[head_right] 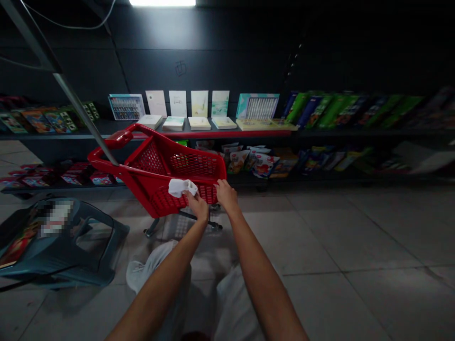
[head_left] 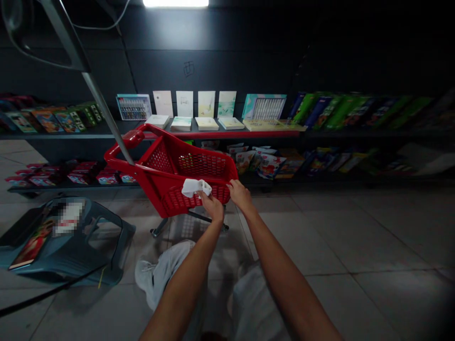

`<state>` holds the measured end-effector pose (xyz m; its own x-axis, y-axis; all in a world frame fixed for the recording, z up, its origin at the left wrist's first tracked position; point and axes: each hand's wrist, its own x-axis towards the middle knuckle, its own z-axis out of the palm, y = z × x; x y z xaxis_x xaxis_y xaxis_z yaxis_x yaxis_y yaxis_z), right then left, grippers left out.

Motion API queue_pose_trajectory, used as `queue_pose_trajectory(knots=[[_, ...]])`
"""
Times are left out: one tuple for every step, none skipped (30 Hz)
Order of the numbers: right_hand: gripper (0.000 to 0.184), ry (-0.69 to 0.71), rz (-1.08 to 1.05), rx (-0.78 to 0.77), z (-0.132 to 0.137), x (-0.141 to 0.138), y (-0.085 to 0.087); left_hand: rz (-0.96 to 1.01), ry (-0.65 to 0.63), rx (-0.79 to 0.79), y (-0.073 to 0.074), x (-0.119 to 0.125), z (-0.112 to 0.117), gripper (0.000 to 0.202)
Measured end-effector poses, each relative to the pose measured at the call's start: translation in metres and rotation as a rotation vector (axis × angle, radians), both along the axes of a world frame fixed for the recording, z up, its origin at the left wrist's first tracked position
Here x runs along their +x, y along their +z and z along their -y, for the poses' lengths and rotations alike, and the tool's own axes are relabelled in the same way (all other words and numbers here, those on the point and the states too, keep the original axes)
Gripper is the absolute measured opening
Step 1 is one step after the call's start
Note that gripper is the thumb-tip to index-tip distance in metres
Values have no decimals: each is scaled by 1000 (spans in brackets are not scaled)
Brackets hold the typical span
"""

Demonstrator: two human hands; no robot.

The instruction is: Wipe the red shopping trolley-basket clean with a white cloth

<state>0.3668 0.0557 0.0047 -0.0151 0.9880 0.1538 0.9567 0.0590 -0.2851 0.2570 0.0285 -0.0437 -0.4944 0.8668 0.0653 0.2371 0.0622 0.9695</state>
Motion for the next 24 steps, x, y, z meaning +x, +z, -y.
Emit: queue_pose_trajectory(knots=[[34, -3, 1, -2, -1, 0, 0, 13, -47, 14, -4, 7, 2, 80], [33, -6, 2, -7, -1, 1, -1, 21, -100, 28, -8, 13, 4, 83], [33, -8, 2, -11, -2, 1, -1, 17, -147, 37, -13, 18, 6, 85], [32, -11, 0, -13, -3, 1, -1, 6, -187, 42, -17, 21, 8, 86], [31, -12, -2, -12, -3, 1, 0, -12, -215, 45, -20, 24, 9, 86], [31, -14, -3, -9, -4, 1, 0, -35, -239, 47, -22, 25, 10, 85], [30, -17, -3, -6, -4, 1, 0, -60, -262, 50, -24, 24, 11, 84], [30, -17, -3, -2, -4, 1, 0, -86, -280, 53, -25, 22, 12, 84], [29, -13, -3, 0, -4, 1, 0, -114, -297, 56, -25, 18, 12, 83], [29, -8, -3, 1, -4, 2, 0, -143, -313, 57, -25, 14, 13, 82], [29, 1, -1, 1, -4, 2, 1, -173, -330, 57, -24, 7, 13, 82], [30, 9, 2, -1, -4, 3, 1, -202, -346, 59, -23, 0, 13, 81], [30, 18, 5, -4, -4, 4, 1, -232, -362, 62, -22, -8, 14, 80], [31, 22, 9, -9, -5, 5, 2, -260, -380, 66, -20, -18, 14, 78], [31, 24, 11, -15, -6, 6, 2, -288, -400, 71, -17, -28, 15, 76], [33, 27, 12, -19, -6, 7, 3, -318, -421, 76, -14, -39, 17, 74], [34, 32, 10, -24, -6, 8, 3, -349, -436, 80, -11, -50, 19, 72], [34, 38, 7, -27, -7, 8, 4, -380, -441, 86, -7, -63, 22, 70], [35, 46, 2, -30, -7, 9, 5, -414, -436, 93, -3, -75, 24, 70], [35, 55, -3, -33, -6, 9, 5, -445, -402, 101, 2, -89, 27, 70], [35, 62, -7, -35, -6, 8, 6, -469, -370, 101, 6, -103, 30, 71], [35, 67, -10, -36, -5, 8, 7, -481, -330, 88, 10, -118, 32, 71], [35, 70, -11, -36, -4, 7, 7, -474, -269, 65, 13, -134, 34, 69], [35, 72, -12, -34, -4, 6, 8, -461, -208, 53, 16, -150, 35, 67]])
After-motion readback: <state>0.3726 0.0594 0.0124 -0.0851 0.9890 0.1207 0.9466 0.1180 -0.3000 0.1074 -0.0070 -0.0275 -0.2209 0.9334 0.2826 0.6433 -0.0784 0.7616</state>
